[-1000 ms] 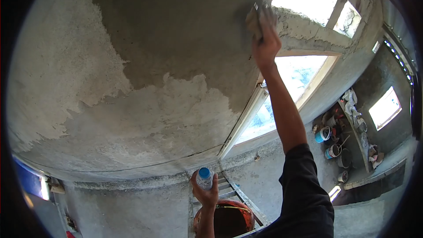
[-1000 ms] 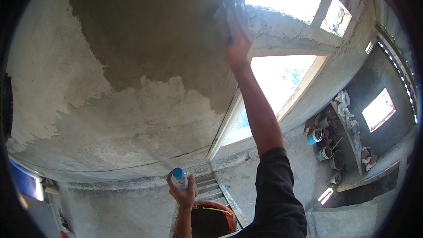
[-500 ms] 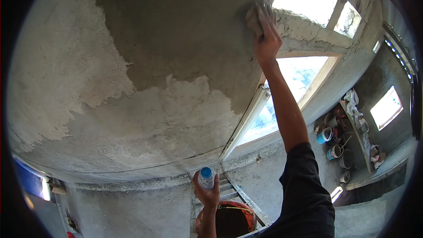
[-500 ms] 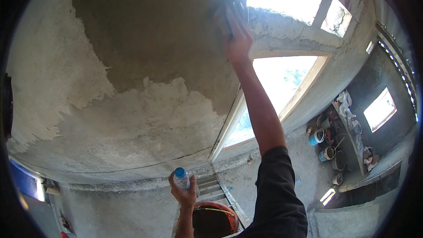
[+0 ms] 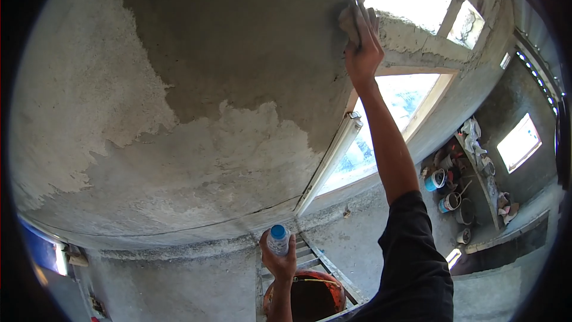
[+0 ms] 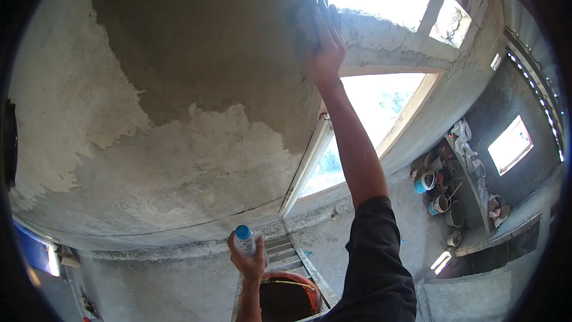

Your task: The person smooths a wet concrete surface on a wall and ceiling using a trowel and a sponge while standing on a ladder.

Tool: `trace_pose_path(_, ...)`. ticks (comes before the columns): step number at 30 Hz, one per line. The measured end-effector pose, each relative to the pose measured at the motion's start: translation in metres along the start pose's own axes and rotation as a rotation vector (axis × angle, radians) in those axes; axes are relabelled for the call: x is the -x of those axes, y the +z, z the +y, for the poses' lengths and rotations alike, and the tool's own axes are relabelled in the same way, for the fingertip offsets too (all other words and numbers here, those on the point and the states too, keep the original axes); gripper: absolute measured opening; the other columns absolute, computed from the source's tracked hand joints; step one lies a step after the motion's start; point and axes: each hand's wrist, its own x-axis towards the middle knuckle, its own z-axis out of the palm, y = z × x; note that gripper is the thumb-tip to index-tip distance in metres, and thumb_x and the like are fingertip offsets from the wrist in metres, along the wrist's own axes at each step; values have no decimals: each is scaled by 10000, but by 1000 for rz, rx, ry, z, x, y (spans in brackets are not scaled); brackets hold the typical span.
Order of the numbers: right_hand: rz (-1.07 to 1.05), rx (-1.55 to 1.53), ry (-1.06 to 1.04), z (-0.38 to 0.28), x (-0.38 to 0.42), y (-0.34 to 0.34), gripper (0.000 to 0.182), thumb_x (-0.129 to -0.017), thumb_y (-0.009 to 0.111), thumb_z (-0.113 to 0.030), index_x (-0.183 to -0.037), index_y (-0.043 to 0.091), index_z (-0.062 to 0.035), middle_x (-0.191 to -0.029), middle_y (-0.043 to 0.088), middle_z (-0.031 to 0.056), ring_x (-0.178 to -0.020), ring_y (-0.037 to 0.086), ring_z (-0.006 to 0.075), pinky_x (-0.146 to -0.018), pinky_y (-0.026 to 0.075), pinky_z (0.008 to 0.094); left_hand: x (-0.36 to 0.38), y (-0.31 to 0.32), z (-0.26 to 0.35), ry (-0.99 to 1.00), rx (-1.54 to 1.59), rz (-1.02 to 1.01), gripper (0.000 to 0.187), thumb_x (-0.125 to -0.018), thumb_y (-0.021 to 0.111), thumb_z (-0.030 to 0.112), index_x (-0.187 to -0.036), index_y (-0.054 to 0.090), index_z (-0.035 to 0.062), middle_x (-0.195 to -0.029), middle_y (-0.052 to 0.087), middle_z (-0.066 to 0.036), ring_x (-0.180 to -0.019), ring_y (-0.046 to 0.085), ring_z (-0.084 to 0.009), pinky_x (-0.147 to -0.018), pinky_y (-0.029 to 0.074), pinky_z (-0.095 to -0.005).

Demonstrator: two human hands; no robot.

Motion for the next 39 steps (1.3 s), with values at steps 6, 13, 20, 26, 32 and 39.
trace_pose_path(6, -450, 21, -76, 6, 83, 1, 699, -675, 515, 151, -1329, 540, -94, -1358, 539, 141, -1358, 376, 366, -1133, 296, 510, -2, -2, 4, -19, 3, 11, 594, -735, 826, 185, -1201, 490, 36, -1035, 617, -158, -912, 639, -308, -811, 509, -397)
trace_pose_path(13, -98, 24, -25, -6, 20, -2, 715, -646, 532, 153, -1312, 559, -106, -1321, 570, 144, -1340, 401, 377, -1130, 314, 488, -1, 0, 2, -49, 36, 8, 575, -732, 827, 176, -1187, 504, 40, -1063, 619, -163, -934, 638, -328, -829, 507, -408)
trace_pose_path(20, -314, 131, -14, -36, 72, -8, 637, -655, 529, 136, -1265, 582, -37, -1262, 597, 185, -1307, 436, 404, -1119, 330, 492, -1, 0, 2, -84, 45, -8, 582, -731, 825, 176, -1193, 502, 35, -1071, 615, -169, -942, 635, -337, -830, 505, -412)
trace_pose_path(26, -177, 135, -15, -32, 20, 1, 608, -670, 536, 128, -1257, 575, -23, -1336, 548, 174, -1325, 411, 398, -1109, 340, 510, 0, 0, -1, -47, 17, -13, 580, -733, 821, 187, -1192, 502, 32, -1064, 616, -172, -931, 638, -343, -822, 506, -421)
trace_pose_path(32, -341, 177, -44, -14, 66, -6, 649, -649, 555, 129, -1277, 558, -34, -1351, 535, 162, -1335, 396, 398, -1126, 298, 525, -2, 1, 2, -78, 69, -2, 577, -731, 821, 180, -1188, 502, 31, -1050, 619, -173, -925, 640, -344, -814, 507, -422)
trace_pose_path(39, -208, 208, 10, -16, 21, -17, 649, -646, 520, 165, -1264, 573, -25, -1344, 545, 161, -1325, 409, 401, -1112, 337, 499, -2, -3, 2, -28, 2, -5, 622, -732, 822, 199, -1225, 479, 38, -1034, 619, -165, -910, 635, -326, -806, 502, -416)
